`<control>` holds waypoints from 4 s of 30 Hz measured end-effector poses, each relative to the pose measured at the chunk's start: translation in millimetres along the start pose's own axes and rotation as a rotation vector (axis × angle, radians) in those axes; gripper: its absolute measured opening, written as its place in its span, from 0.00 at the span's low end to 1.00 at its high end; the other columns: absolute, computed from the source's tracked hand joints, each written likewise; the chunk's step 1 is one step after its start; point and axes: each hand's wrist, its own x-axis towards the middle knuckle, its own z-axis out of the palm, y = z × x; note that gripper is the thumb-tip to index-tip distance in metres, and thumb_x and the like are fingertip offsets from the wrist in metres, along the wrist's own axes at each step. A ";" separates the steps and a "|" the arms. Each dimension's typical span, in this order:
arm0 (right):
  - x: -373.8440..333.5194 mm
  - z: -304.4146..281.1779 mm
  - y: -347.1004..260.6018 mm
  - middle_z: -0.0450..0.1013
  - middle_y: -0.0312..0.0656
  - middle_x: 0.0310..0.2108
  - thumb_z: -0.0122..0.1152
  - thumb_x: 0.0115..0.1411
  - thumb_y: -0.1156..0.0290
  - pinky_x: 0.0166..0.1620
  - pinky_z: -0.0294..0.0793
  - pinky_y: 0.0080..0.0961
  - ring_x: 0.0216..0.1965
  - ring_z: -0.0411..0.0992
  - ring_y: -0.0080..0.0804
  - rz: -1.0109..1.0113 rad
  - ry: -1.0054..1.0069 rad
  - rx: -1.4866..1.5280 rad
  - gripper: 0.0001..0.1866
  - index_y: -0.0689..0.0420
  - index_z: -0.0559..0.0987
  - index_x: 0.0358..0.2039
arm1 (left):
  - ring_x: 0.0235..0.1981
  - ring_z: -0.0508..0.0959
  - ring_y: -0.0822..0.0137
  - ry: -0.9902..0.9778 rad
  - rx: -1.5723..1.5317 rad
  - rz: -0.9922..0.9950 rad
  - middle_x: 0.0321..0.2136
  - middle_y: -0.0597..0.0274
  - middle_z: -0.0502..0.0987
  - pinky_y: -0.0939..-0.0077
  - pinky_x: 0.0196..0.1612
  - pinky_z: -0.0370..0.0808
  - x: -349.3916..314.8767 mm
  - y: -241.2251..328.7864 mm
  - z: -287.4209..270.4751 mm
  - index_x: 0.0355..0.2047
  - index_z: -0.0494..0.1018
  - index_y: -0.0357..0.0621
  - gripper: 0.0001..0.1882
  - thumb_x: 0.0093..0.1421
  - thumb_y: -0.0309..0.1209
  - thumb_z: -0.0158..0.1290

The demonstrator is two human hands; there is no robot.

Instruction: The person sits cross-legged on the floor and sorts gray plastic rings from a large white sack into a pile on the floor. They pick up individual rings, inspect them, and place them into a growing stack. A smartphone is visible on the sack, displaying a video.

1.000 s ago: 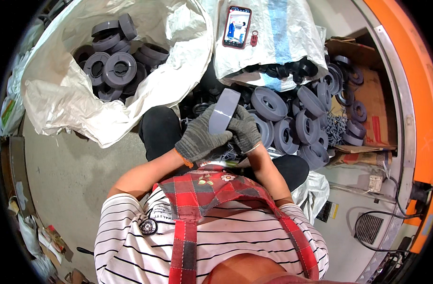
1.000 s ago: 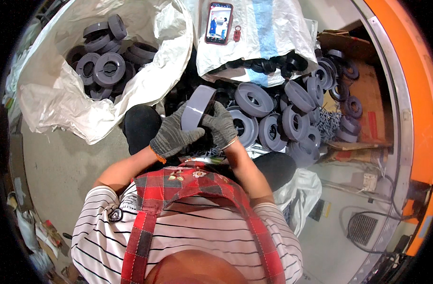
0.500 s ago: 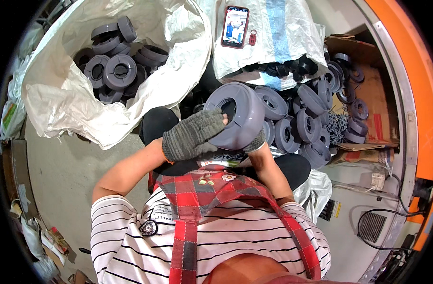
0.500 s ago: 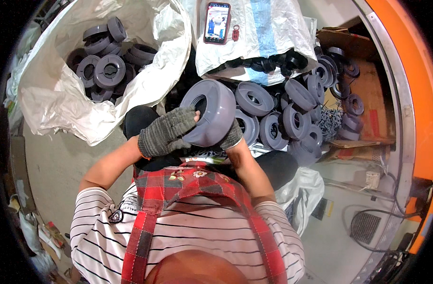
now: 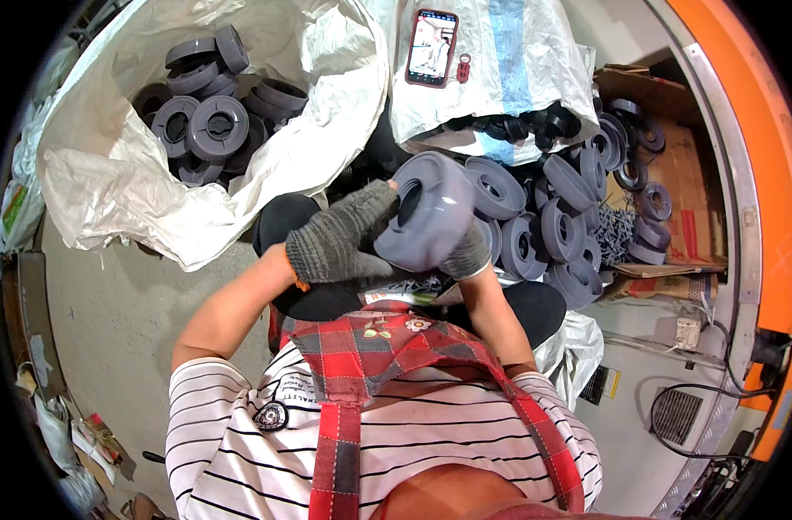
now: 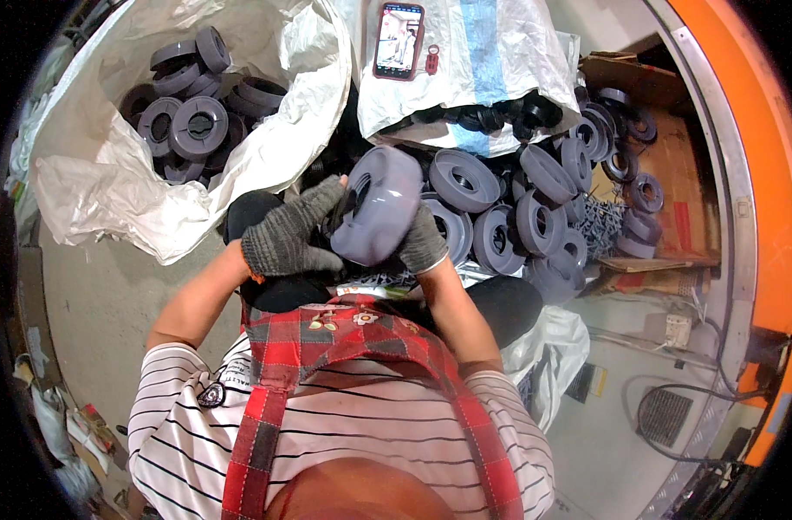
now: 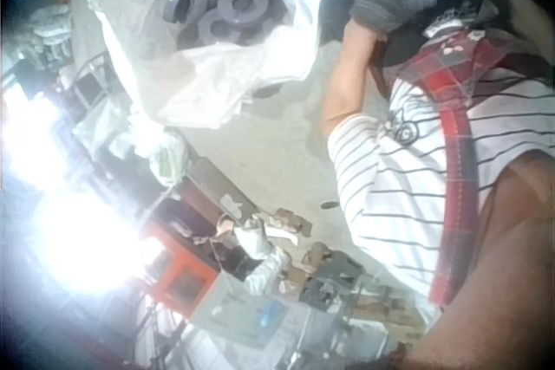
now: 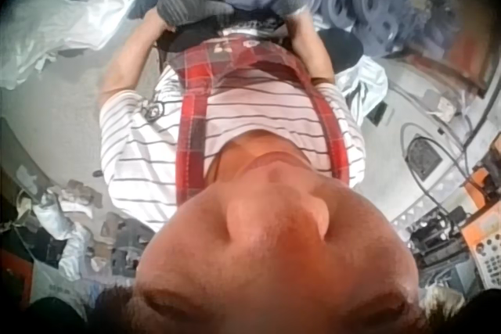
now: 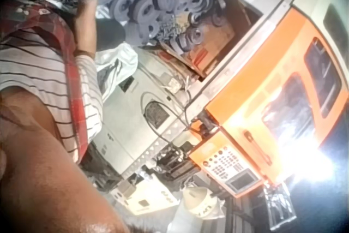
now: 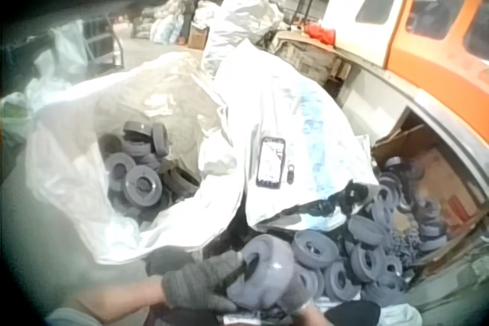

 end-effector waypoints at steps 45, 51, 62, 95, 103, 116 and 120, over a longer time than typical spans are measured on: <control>95.6 -84.0 67.4 0.67 0.53 0.53 0.59 0.47 0.42 0.56 0.62 0.38 0.54 0.67 0.46 0.510 0.120 -1.692 0.38 0.55 0.67 0.53 | 0.28 0.75 0.71 0.608 -1.254 -0.975 0.31 0.61 0.76 0.75 0.29 0.74 34.2 -19.7 61.1 0.42 0.74 0.37 0.22 0.54 0.41 0.60; 91.8 -80.6 68.3 0.67 0.53 0.52 0.61 0.44 0.44 0.57 0.58 0.46 0.56 0.64 0.48 0.523 0.003 -1.728 0.46 0.54 0.59 0.60 | 0.27 0.75 0.71 0.598 -1.202 -0.981 0.29 0.62 0.75 0.75 0.28 0.74 38.6 -14.5 59.2 0.40 0.74 0.37 0.21 0.54 0.42 0.60; 73.6 -96.4 106.4 0.71 0.51 0.44 0.56 0.51 0.59 0.52 0.61 0.40 0.50 0.67 0.44 0.288 -0.037 -1.834 0.28 0.54 0.68 0.53 | 0.24 0.74 0.71 0.620 -1.131 -0.932 0.26 0.62 0.75 0.73 0.27 0.74 37.6 -13.8 63.1 0.37 0.75 0.38 0.20 0.53 0.41 0.61; 29.3 -77.4 42.0 0.74 0.51 0.40 0.48 0.61 0.62 0.46 0.69 0.40 0.42 0.72 0.50 -0.184 0.506 -1.202 0.15 0.56 0.76 0.41 | 0.31 0.75 0.71 0.470 -1.417 -0.846 0.31 0.62 0.76 0.75 0.34 0.74 30.9 -23.7 77.0 0.41 0.73 0.38 0.15 0.57 0.34 0.57; 21.7 -31.4 55.4 0.67 0.54 0.48 0.64 0.47 0.58 0.49 0.68 0.42 0.48 0.67 0.54 -0.020 0.097 -1.211 0.29 0.57 0.71 0.49 | 0.38 0.75 0.69 0.374 -0.994 -0.712 0.39 0.57 0.76 0.74 0.42 0.73 25.8 -17.3 74.7 0.47 0.70 0.36 0.27 0.52 0.41 0.61; -9.5 -23.8 46.3 0.68 0.49 0.46 0.73 0.36 0.65 0.50 0.69 0.33 0.47 0.68 0.42 -0.251 0.083 -1.093 0.40 0.59 0.66 0.52 | 0.42 0.74 0.71 0.073 -0.941 -0.619 0.43 0.60 0.75 0.74 0.46 0.72 29.6 -2.0 47.2 0.51 0.68 0.37 0.29 0.52 0.38 0.62; -6.6 -21.4 47.0 0.69 0.50 0.47 0.67 0.46 0.61 0.52 0.68 0.38 0.48 0.69 0.43 -0.006 0.124 -0.621 0.34 0.59 0.67 0.52 | 0.46 0.74 0.64 0.107 -0.496 -0.454 0.47 0.49 0.72 0.74 0.49 0.70 35.6 29.5 39.9 0.58 0.59 0.34 0.41 0.49 0.41 0.64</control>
